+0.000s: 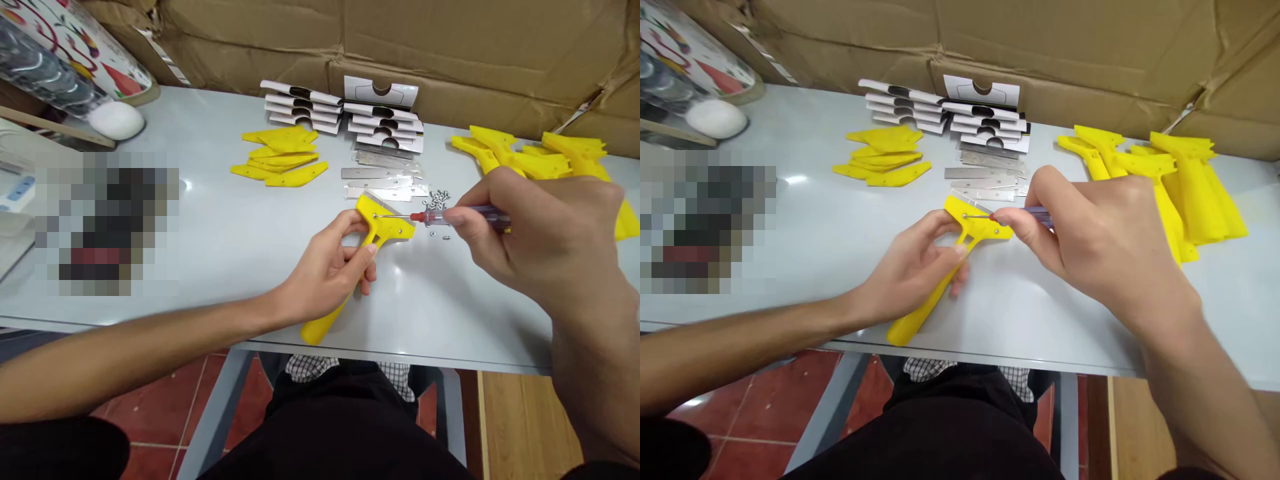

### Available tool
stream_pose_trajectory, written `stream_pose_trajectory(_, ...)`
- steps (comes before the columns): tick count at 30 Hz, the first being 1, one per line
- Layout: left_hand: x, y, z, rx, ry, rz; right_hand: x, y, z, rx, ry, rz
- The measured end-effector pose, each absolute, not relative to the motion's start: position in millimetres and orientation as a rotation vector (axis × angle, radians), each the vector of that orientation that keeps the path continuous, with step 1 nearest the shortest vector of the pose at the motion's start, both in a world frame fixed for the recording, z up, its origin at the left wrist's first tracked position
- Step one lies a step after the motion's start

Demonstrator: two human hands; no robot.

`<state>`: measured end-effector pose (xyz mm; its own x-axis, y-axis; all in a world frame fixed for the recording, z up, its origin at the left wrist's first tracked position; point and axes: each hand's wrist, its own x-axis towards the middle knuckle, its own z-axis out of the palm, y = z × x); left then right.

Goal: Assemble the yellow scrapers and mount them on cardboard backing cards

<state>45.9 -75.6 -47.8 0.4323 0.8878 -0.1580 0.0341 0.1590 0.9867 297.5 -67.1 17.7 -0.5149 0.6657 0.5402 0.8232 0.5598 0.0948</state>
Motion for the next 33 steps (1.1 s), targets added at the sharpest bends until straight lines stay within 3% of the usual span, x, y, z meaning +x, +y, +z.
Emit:
stream_pose_trajectory(6, 46.6, -74.0, -48.5, 1.252, 0.931, 0.780, 298.4, -69.5, 11.6, -1.314, -2.353, -0.294)
stream_pose_trajectory(12, 45.5, -72.7, -49.1, 1.250, 0.908, 0.779, 298.2, -64.3, 9.9, -1.150, -2.342, -0.562)
stream_pose_trajectory(17, 44.6, -72.8, -50.9, 1.222, 0.890, 0.777, 296.1, -67.1, 10.5, -1.216, -2.339, -0.276)
stream_pose_trajectory(23, 45.7, -72.2, -46.4, 1.220, 0.911, 0.760, 293.5, -65.1, 7.5, -1.135, -2.264, -0.511)
stream_pose_trajectory(33, 45.5, -71.5, -44.7, 1.214, 0.925, 0.740, 295.7, -61.3, 12.4, -0.944, -2.310, -0.133)
